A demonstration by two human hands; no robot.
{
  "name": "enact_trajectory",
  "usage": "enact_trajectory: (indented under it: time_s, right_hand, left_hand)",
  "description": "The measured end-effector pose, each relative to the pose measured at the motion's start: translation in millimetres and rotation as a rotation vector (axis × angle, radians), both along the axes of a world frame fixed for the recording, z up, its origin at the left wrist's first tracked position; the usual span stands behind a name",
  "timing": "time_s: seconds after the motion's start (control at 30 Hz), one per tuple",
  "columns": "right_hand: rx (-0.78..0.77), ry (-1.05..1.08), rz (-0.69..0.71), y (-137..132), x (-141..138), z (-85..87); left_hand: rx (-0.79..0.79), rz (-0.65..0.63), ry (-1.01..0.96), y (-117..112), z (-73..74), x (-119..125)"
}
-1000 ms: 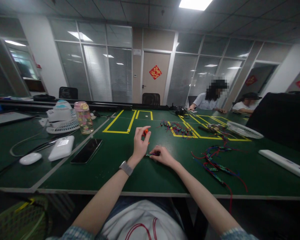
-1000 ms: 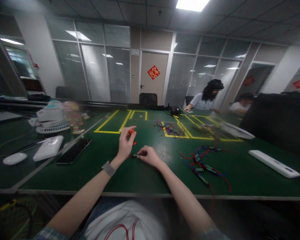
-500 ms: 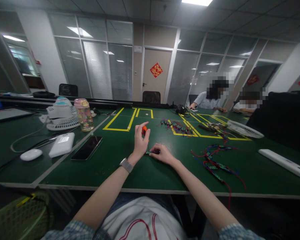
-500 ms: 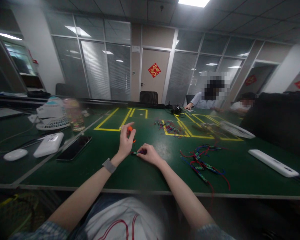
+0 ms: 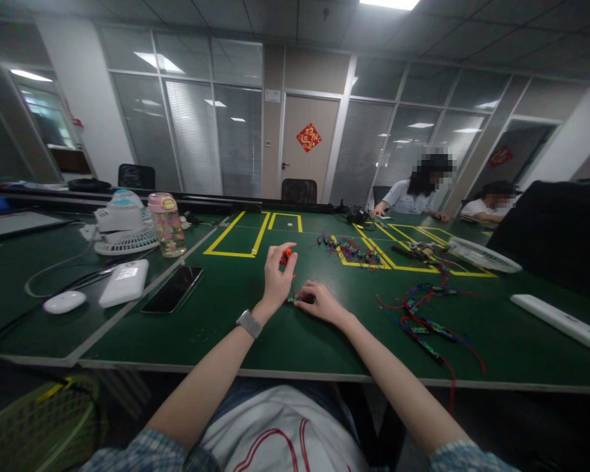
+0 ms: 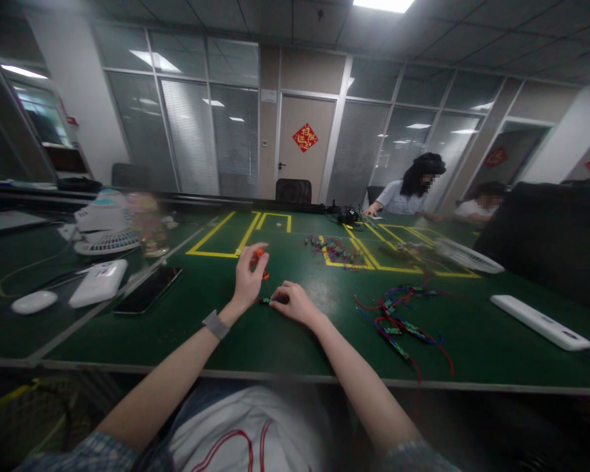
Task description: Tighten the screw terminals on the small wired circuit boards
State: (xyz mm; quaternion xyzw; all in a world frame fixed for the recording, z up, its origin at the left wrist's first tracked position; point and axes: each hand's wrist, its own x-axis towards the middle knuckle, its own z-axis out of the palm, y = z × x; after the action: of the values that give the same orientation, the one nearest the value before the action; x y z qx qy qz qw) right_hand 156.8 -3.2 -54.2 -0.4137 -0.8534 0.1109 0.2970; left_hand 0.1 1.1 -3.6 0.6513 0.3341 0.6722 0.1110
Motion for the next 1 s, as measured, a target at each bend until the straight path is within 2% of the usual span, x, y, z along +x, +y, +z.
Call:
enact_trajectory:
  time_s: [0.3, 0.67, 1.0]
  right_hand:
    - [0.122, -0.144, -0.009, -5.3, 1.8, 4.7]
    - [-0.06, -0.185, 0.048, -0.3, 3.4, 0.8]
    - [-0.101, -0.191, 0.08, 1.8, 5.2, 1.2]
  left_hand:
    - [-0.032, -0.022, 0.013, -3.2, 1.2, -0.9]
    - [-0.014, -0.058, -0.028, -2.1, 1.8, -1.7]
    - [-0.024, -0.023, 0.016, -2.9, 1.0, 0.0]
